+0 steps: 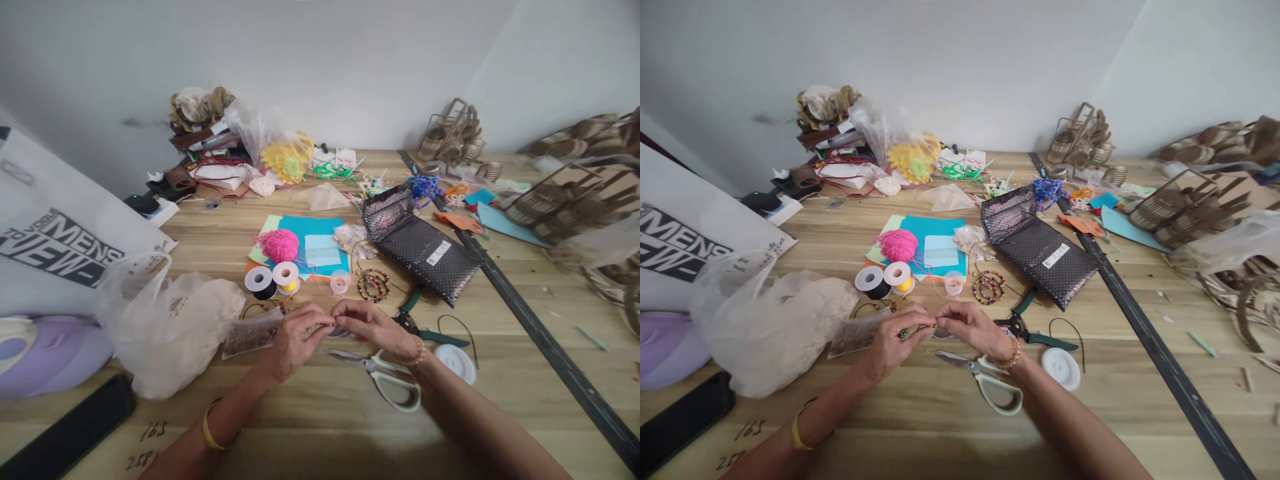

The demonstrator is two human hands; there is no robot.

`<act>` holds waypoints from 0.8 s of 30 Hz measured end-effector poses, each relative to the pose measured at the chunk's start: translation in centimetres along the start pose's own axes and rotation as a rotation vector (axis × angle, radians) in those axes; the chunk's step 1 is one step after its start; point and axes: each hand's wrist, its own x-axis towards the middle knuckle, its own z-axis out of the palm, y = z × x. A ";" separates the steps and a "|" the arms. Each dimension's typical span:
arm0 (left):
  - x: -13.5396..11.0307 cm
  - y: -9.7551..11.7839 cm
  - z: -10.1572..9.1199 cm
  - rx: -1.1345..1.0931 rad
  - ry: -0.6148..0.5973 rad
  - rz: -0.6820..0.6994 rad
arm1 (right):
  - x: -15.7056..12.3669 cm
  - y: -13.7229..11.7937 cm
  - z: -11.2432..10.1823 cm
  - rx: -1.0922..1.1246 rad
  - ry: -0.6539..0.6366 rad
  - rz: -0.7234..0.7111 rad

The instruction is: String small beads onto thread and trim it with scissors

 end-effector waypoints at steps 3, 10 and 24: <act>-0.1 -0.1 0.1 0.028 0.014 0.034 | 0.1 -0.1 0.0 0.042 -0.017 0.005; 0.0 0.1 -0.1 0.062 -0.007 0.037 | 0.3 0.1 0.0 0.137 -0.037 0.045; 0.0 0.0 0.0 0.019 0.023 0.031 | 0.2 -0.1 0.0 0.165 -0.054 0.045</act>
